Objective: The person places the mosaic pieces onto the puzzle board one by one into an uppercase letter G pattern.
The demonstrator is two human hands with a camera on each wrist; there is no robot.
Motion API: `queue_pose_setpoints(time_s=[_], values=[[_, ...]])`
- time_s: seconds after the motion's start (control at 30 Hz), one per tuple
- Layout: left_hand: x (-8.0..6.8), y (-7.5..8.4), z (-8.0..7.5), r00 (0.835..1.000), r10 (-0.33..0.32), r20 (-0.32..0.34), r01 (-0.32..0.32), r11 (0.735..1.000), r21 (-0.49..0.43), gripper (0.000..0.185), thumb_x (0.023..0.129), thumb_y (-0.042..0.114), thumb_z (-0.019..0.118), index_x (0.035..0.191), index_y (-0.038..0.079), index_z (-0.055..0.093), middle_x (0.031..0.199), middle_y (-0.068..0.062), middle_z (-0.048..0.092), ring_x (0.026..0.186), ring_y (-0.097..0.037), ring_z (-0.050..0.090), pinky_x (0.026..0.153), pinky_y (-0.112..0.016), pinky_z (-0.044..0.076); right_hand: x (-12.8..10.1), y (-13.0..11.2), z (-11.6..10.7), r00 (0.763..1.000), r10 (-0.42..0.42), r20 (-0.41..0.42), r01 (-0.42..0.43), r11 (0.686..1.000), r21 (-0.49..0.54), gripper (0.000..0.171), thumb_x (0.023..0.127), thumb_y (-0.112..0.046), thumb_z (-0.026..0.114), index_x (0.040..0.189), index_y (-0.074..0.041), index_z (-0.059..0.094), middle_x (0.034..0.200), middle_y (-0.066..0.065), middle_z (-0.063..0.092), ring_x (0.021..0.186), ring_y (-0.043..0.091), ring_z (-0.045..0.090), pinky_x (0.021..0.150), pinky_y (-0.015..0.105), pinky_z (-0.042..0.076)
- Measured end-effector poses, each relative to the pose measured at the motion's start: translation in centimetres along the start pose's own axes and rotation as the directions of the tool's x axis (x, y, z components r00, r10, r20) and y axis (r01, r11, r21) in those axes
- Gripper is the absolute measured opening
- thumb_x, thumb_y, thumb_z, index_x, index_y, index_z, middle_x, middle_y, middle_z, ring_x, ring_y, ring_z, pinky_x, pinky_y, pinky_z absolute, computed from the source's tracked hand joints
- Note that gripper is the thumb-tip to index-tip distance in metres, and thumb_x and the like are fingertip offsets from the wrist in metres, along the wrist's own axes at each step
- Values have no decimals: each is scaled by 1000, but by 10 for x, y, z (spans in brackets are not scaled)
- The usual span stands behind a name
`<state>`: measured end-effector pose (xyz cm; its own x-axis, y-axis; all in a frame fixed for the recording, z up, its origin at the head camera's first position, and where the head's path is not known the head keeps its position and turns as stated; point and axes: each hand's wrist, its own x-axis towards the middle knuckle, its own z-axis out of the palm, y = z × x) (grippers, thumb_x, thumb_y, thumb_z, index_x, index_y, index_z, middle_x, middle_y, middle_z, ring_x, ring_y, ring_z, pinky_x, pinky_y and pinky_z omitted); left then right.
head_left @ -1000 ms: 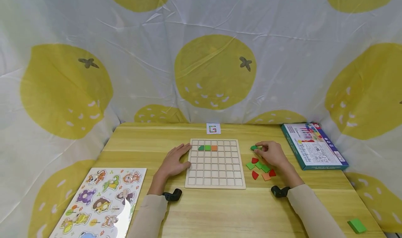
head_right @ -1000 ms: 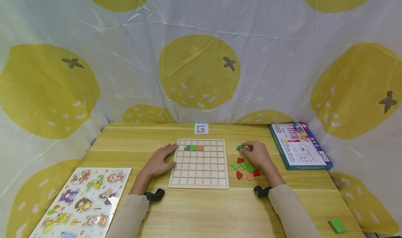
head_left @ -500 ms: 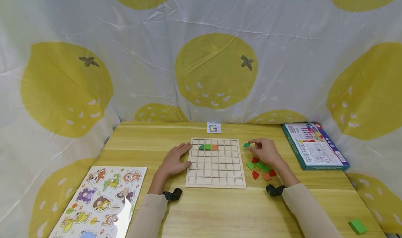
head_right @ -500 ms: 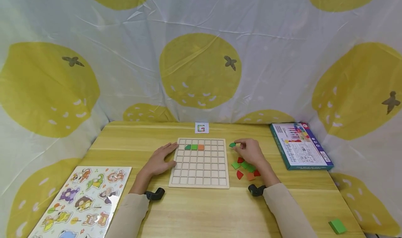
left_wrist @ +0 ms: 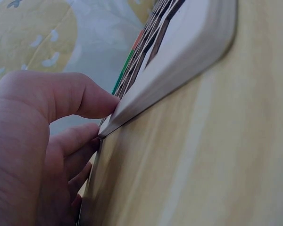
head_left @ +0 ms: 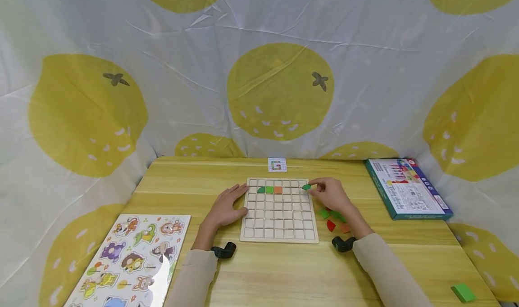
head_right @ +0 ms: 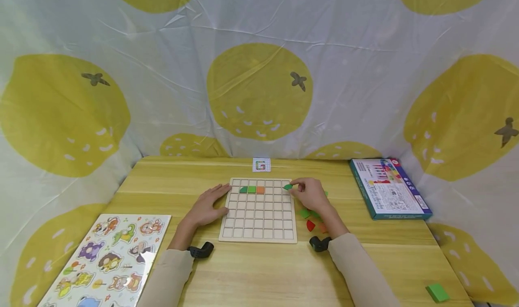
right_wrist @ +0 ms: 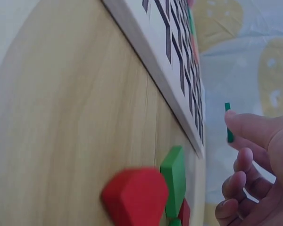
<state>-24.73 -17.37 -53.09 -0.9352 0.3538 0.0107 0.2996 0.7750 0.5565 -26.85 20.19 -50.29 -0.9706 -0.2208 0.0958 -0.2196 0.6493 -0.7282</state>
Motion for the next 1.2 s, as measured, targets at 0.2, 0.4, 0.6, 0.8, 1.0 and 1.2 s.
queue_pose_setpoints(time_s=[0.2,0.4,0.6,0.8,1.0,1.2], values=[[0,0,-1,1000,0,3,0,1000,1,76,89,35,61,161,21,39,168,2,35,160,-26,22,130,-53,15,9,-5,13,1000,-4,15,4,1000,12,28,92,-20,77,115,-3,77,73,2,58,62,15,46,56,25,38],[0,2,-1,1000,5,3,-5,1000,4,76,90,34,61,161,20,40,168,2,35,159,-26,23,130,-53,16,15,-9,26,998,45,44,-47,998,50,29,92,-22,77,116,-5,76,75,3,57,60,16,45,57,26,38],[0,1,-1,1000,7,1,-7,1000,7,76,90,34,61,161,18,40,168,0,35,159,-27,23,130,-54,15,21,-13,37,995,82,55,-84,996,38,29,92,-26,78,112,-7,76,76,4,59,61,17,46,56,27,40],[0,1,-1,1000,6,3,-6,1000,6,76,90,35,61,161,19,39,168,0,35,159,-27,22,130,-54,15,26,-18,43,992,113,52,-113,994,8,24,89,-30,81,103,-11,76,75,3,57,63,18,47,58,29,39],[0,2,-1,1000,4,3,-4,1000,4,76,89,34,61,161,20,39,168,1,36,159,-27,23,130,-54,16,28,-21,44,990,124,69,-123,992,-21,28,85,-32,85,102,-12,76,76,2,56,65,18,47,58,29,38],[-1,3,-2,1000,10,-10,-11,1000,-4,76,88,33,62,160,18,41,167,-1,37,159,-28,25,129,-54,18,27,-22,43,991,78,110,-81,997,19,33,90,-24,80,119,-8,76,76,4,58,62,17,46,58,29,38]])
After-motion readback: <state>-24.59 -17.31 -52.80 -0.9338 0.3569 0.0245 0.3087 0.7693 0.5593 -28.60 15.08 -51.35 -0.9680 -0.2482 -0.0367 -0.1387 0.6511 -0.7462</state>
